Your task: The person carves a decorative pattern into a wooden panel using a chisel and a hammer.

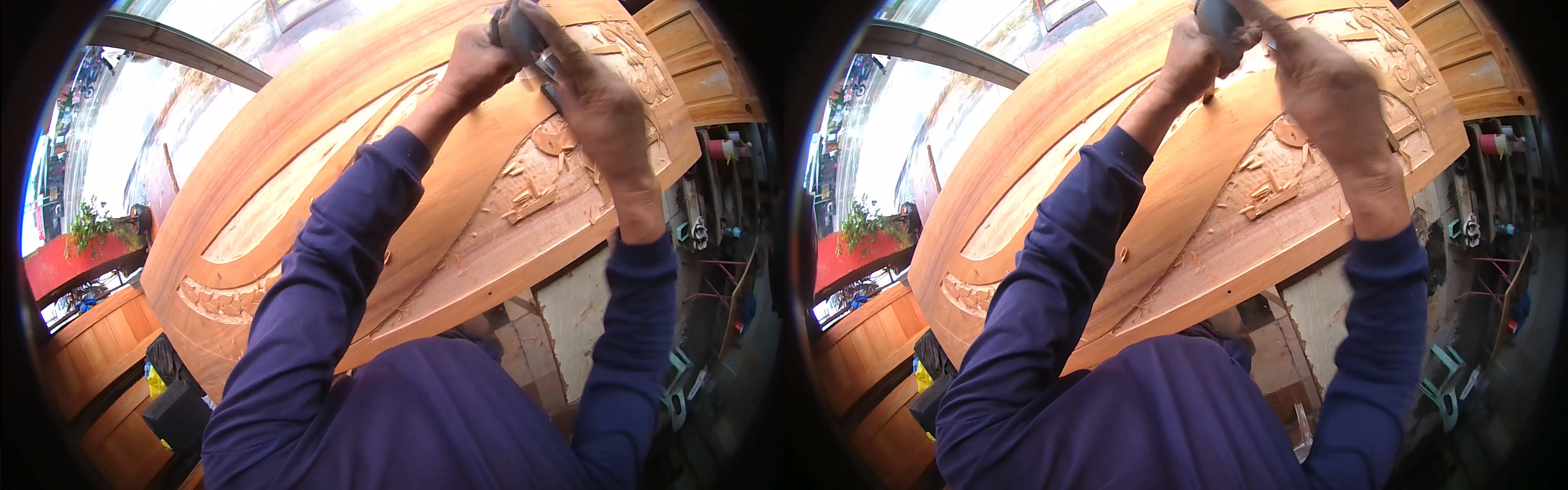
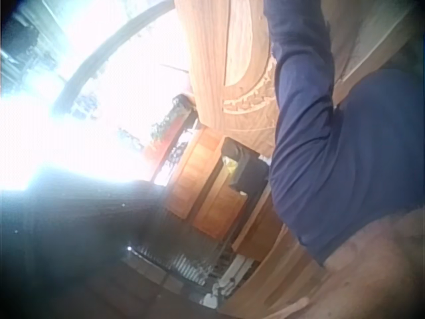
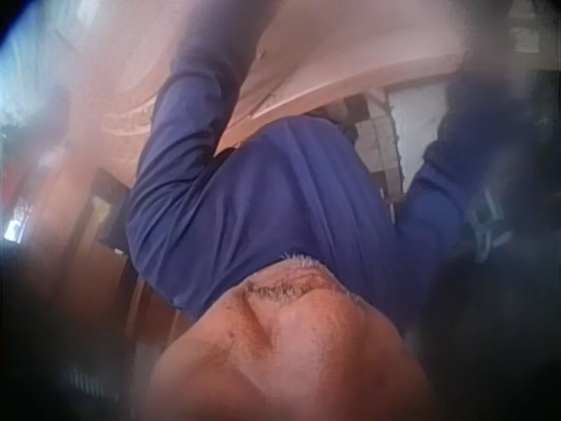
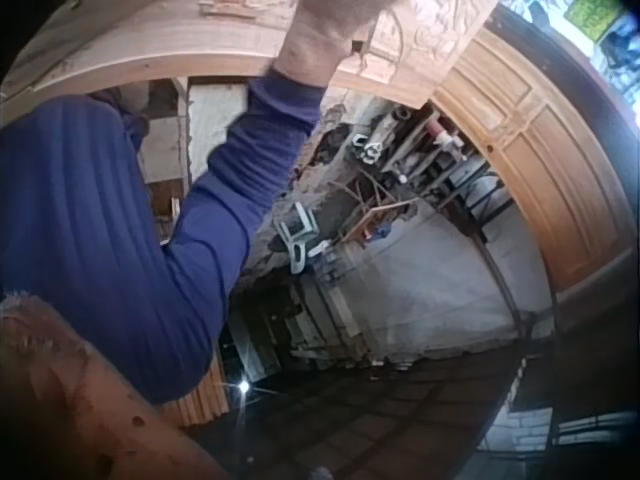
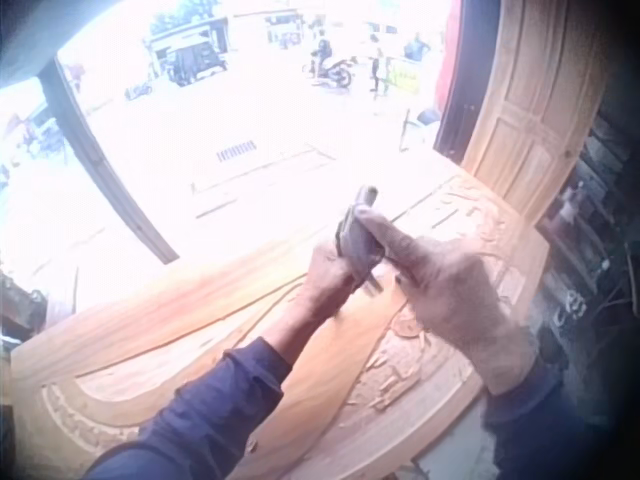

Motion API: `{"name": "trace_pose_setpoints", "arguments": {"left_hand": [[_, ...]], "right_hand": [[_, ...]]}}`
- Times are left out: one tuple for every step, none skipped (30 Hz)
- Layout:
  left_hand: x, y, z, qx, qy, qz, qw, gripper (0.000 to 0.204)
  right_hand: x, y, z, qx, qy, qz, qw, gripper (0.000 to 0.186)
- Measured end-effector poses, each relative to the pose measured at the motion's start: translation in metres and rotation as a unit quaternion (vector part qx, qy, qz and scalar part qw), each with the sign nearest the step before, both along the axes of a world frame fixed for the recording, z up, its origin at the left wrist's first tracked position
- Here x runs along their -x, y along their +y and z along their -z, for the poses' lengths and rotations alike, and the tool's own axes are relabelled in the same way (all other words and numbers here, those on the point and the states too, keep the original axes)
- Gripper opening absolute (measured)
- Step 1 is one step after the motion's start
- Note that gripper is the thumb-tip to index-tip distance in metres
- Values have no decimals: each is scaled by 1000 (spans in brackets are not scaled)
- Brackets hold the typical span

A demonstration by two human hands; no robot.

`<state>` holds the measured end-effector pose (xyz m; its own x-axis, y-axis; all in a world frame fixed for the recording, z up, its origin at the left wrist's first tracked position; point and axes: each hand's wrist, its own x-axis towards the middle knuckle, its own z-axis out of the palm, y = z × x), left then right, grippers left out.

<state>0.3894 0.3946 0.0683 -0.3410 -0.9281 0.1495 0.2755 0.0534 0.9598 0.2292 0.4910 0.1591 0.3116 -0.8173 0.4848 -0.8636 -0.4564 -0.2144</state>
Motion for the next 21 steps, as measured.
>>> {"name": "trace_pose_setpoints", "arguments": {"left_hand": [[-2, 2, 0, 14, 3, -6, 1000, 32], [-4, 3, 1, 28, 6, -12, 1000, 33], [-2, 5, 0, 45, 14, -12, 999, 34], [-5, 7, -1, 44, 6, 12, 999, 34], [-10, 8, -1, 44, -2, 36, 998, 34], [-12, 8, 0, 41, -11, 60, 997, 34], [-8, 7, 0, 29, 20, 68, 997, 33], [-5, 3, -1, 24, 22, 79, 996, 33], [-6, -2, -4, 19, 24, 89, 996, 33], [-7, -8, -5, 13, 26, 95, 995, 32], [2, -18, -6, -18, -58, 64, 996, 31], [7, -21, -7, -42, -37, 67, 996, 31], [9, -21, -6, -47, -33, 61, 996, 31], [10, -21, -5, -52, -29, 55, 997, 31], [7, -16, -2, -24, -28, 50, 998, 31], [2, -8, 2, 5, -27, 44, 999, 31], [-1, -3, 4, 34, -26, 38, 998, 31], [-3, 0, 4, 46, -35, 31, 998, 30], [-3, 3, 3, 58, -41, 24, 997, 30], [-2, 5, 1, 70, -48, 18, 996, 29], [-3, 6, 0, 52, -56, 19, 997, 29]], "right_hand": [[-7, -2, -3, 9, -47, -9, 999, 51], [-10, -5, -10, 18, -94, -17, 995, 54], [-14, -1, -18, 30, -136, -21, 990, 58], [-23, 7, -15, 24, -259, 19, 965, 63], [-19, 9, -9, 35, -227, 7, 973, 64], [-14, 8, -6, 44, -195, -5, 980, 64], [-11, 9, -5, 16, -145, -7, 989, 64], [-8, 11, -6, -12, -94, -9, 995, 64], [-7, 12, -10, -82, -154, -3, 985, 66], [-8, 15, -8, -77, -208, -6, 975, 67], [-9, 18, -4, -72, -260, -9, 963, 68], [-9, 20, -1, -68, -314, -8, 947, 69], [-8, 22, -2, -46, -325, -15, 944, 66], [-7, 25, -3, -35, -334, -7, 942, 65], [-3, 28, -5, -21, -342, 3, 939, 63], [3, 31, -6, -8, -350, 12, 937, 62], [10, 33, -5, 4, -360, 22, 933, 53], [20, 36, -6, 11, -333, 28, 942, 51], [31, 38, -10, 18, -304, 35, 952, 49], [39, 40, -15, 25, -275, 43, 960, 46], [33, 37, -27, 109, -192, 35, 975, 40]]}}
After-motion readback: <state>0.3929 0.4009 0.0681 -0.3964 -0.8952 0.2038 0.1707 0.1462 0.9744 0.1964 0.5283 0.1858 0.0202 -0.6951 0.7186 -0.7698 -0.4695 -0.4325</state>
